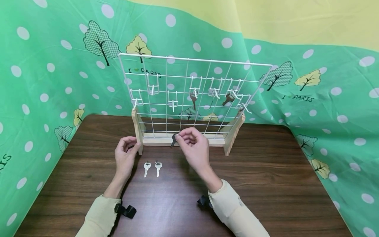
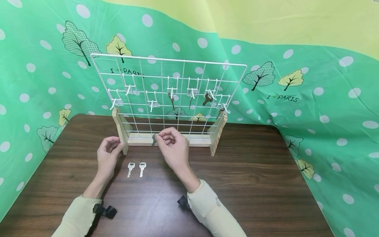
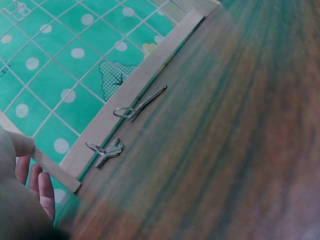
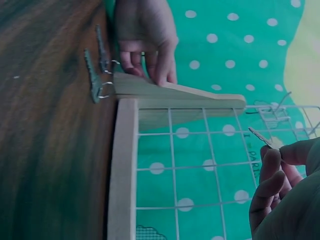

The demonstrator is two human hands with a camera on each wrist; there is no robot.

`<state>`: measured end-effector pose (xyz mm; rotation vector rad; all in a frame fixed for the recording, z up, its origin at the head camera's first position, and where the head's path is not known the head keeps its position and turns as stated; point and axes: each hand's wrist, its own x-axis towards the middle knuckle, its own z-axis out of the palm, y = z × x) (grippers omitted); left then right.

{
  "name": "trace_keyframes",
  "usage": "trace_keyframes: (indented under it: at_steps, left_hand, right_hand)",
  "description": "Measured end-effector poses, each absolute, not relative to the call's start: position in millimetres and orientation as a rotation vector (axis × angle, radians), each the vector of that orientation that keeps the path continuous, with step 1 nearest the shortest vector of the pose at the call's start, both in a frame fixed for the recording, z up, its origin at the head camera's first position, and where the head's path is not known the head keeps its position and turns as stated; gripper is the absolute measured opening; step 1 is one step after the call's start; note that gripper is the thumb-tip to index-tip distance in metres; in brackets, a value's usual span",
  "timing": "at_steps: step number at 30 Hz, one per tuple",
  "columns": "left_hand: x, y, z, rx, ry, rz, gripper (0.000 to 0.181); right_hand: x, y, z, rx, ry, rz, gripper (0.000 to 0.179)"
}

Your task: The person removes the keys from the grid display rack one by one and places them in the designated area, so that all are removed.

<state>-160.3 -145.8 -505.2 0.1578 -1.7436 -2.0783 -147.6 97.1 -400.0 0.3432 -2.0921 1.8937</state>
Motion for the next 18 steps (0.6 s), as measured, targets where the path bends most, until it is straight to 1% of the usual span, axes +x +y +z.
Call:
trace_keyframes:
  at_steps: [8,18]
  left_hand:
    - [-160,-146,-505,0.159,-1.739,-2.079,0.03]
    - [-160,-146,-505,0.154,-1.741,-2.083,0.03]
  right_hand:
    - [-143,97,-414,0.355,-2.171,1.873,0.007]
    - [-141,99,-432,0.391,-2.248,1.821,0.01]
